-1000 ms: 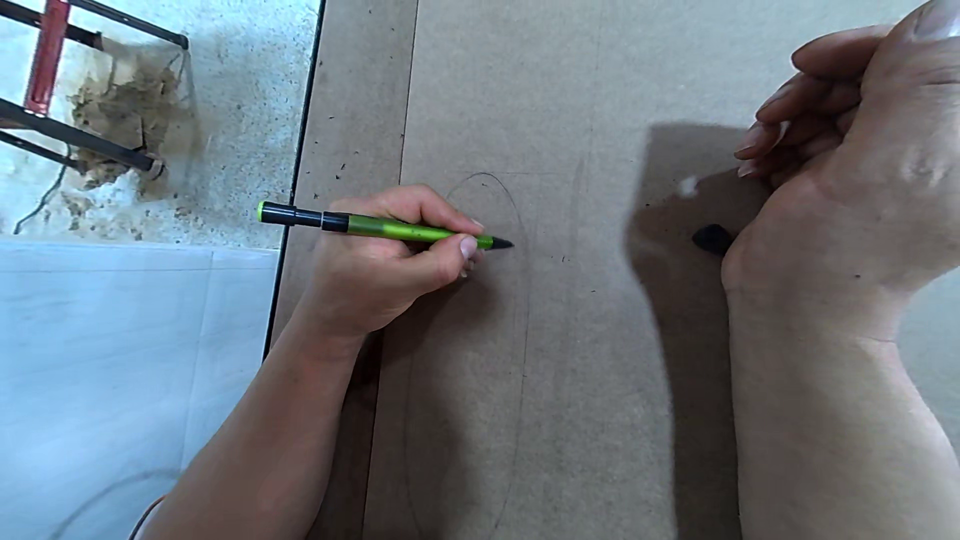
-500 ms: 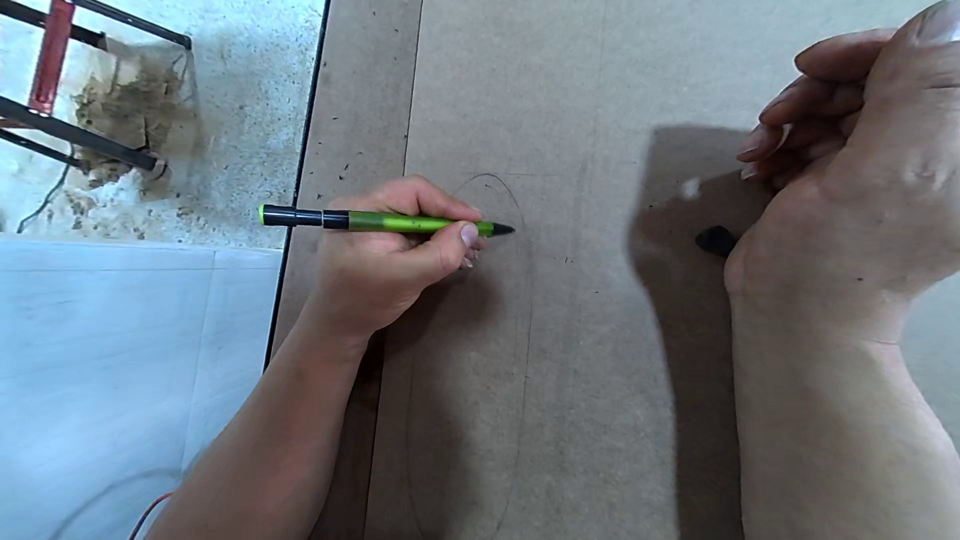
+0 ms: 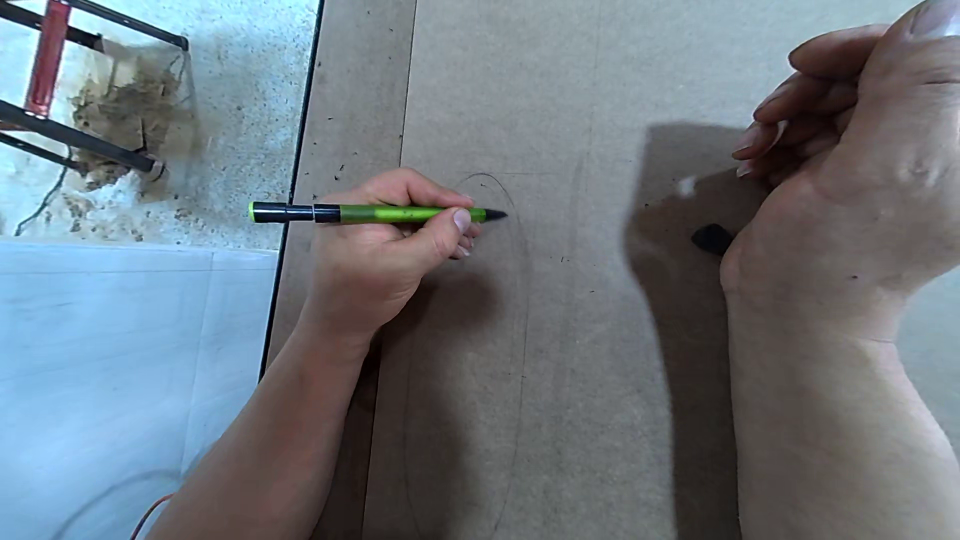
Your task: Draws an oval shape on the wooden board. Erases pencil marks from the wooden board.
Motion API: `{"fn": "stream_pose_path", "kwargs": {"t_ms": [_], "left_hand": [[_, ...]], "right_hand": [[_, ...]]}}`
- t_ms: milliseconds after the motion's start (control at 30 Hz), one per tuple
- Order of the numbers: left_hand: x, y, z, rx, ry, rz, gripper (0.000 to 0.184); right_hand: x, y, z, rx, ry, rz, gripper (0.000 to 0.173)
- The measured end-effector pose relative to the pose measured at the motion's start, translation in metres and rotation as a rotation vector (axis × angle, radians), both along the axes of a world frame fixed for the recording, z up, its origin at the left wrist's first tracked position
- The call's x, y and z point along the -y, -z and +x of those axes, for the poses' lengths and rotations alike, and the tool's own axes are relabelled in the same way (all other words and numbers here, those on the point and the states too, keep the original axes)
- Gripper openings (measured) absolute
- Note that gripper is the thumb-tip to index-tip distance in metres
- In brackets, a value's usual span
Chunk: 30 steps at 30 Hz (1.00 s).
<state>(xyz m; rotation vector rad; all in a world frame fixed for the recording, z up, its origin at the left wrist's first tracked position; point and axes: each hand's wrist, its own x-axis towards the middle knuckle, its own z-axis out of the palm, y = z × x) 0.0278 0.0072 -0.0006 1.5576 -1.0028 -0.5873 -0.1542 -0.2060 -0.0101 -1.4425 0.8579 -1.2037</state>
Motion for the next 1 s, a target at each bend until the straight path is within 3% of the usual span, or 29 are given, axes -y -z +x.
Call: {"fn": "stream_pose_path", "kwargs": {"t_ms": [133,500,733,900,1000], "left_hand": [[0.004,0.001,-0.006,0.043,-0.169,0.010,0.007],[0.006,-0.001,-0.010,0.049,-0.260,0.039,0.005],[0.000,0.001,-0.001,0.033,-0.040,-0.002,0.008],[0.002,0.001,-0.004,0.035,-0.084,-0.001,0.008],[-0.003,0.001,0.004,0.025,0.060,-0.003,0.010]], "right_hand": [[0.000,0.001,0.000,-0.001,0.003,-0.003,0.035],[-0.001,-0.001,0.000,0.014,0.006,-0.007,0.035],[0.000,-0.001,0.001,0.009,0.010,-0.007,0.035],[0.000,0.001,0.000,-0.002,0.002,-0.007,0.036],[0.000,0.000,0.000,0.000,0.002,0.000,0.035]]}}
